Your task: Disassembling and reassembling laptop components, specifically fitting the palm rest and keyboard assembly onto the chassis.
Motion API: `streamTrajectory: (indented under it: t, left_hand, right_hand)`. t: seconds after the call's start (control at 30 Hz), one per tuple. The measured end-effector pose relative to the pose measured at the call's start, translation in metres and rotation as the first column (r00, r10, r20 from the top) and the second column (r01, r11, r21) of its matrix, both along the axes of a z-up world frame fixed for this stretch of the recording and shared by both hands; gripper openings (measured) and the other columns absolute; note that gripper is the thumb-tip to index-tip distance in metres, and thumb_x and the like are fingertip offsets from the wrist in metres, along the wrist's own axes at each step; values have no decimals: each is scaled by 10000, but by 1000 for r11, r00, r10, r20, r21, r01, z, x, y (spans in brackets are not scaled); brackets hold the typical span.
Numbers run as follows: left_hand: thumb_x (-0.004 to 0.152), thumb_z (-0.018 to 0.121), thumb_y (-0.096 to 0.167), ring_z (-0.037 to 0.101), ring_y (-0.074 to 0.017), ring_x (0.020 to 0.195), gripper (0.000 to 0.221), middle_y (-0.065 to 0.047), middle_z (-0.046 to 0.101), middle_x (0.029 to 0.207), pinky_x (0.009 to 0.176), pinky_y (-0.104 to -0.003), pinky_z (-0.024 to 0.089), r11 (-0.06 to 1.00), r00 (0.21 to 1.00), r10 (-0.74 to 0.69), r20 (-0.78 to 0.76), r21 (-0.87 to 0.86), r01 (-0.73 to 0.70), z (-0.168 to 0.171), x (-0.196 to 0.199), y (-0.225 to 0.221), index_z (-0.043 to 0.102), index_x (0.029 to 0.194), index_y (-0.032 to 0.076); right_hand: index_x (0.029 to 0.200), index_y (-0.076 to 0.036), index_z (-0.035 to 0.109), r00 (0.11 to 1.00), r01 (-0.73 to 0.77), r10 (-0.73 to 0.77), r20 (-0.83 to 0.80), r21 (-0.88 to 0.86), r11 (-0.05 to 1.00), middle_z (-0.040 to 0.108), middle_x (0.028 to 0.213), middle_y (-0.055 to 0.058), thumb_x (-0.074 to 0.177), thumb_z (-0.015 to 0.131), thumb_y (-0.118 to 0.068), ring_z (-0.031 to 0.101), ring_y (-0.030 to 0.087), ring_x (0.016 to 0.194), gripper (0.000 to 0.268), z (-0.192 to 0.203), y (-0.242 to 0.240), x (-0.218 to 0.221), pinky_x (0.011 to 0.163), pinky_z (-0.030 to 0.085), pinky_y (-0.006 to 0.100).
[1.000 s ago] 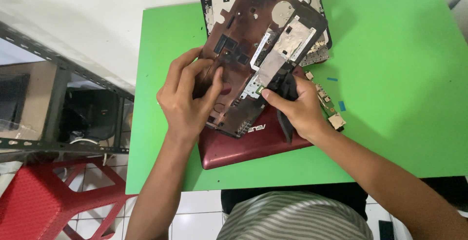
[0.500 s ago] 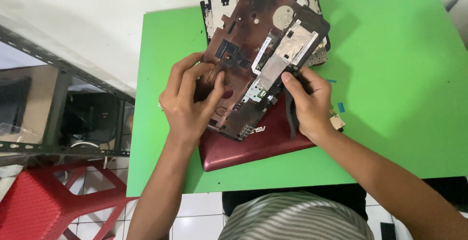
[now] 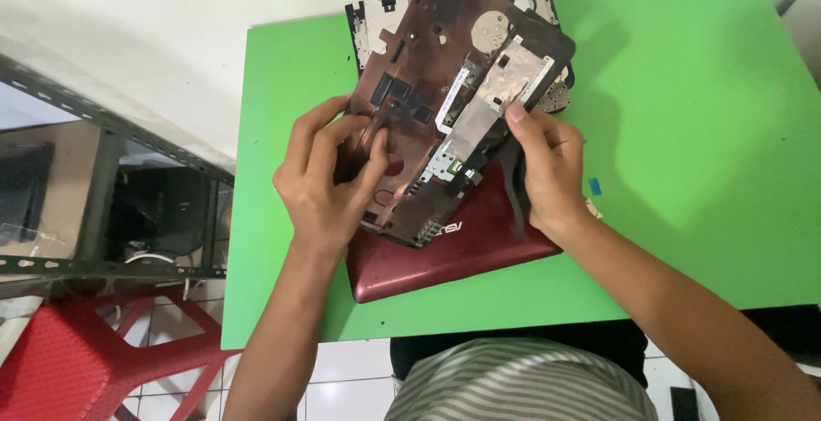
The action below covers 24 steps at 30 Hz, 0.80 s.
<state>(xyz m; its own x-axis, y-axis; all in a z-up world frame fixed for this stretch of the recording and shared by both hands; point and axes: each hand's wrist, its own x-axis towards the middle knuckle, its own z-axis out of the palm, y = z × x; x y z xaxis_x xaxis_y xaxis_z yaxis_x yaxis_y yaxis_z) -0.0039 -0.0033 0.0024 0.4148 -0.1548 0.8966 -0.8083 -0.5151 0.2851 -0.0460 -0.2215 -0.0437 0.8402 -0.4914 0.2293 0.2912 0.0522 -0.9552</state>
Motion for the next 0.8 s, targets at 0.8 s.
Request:
streamTrajectory:
  t: [0.8]
  left_hand:
    - [922, 810, 134, 740, -282, 931, 187, -91, 705, 1117, 774, -380, 597, 991, 993, 84, -88, 107, -74, -2, 4, -2, 681, 1049, 84]
  right_hand:
    - [787, -134, 691, 998, -68, 68, -14, -10, 998, 502, 687, -82, 1009, 728, -208, 423, 27, 716, 238, 3, 3, -6, 676, 401, 194]
